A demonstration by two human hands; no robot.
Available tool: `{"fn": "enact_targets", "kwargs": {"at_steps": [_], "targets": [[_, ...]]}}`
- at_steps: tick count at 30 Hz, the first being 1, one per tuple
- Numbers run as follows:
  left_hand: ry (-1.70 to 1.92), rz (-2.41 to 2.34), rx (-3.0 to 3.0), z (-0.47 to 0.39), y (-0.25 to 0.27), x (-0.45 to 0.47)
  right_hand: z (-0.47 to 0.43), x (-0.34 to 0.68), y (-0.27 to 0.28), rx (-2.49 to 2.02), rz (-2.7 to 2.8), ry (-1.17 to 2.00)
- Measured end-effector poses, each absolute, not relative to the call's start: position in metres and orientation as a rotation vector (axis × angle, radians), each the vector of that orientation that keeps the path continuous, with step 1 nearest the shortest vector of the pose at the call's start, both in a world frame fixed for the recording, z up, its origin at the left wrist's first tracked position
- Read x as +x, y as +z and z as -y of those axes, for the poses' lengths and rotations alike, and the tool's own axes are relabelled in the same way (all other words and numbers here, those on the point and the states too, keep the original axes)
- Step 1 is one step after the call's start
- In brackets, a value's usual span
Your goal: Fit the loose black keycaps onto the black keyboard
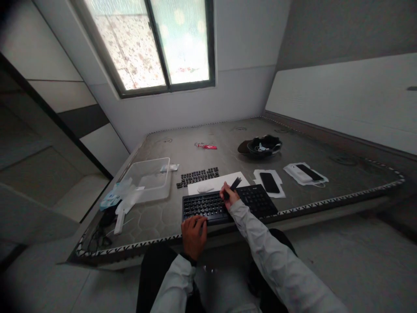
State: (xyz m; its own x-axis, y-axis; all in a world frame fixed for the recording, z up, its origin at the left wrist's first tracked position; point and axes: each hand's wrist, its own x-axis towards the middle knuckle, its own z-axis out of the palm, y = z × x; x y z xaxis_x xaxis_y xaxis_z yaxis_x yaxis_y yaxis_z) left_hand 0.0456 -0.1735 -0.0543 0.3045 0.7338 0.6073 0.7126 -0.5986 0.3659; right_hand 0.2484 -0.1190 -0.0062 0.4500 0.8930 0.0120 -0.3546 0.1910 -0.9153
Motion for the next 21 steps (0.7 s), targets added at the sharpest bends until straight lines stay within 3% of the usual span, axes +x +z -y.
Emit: {"fn": "enact_targets", "kwargs": {"at_steps": [21], "targets": [[1.046,-1.265,2.541,0.177,-0.066,0.065,0.128,0.228,-0.031,-1.004,0.438,0.948]]}}
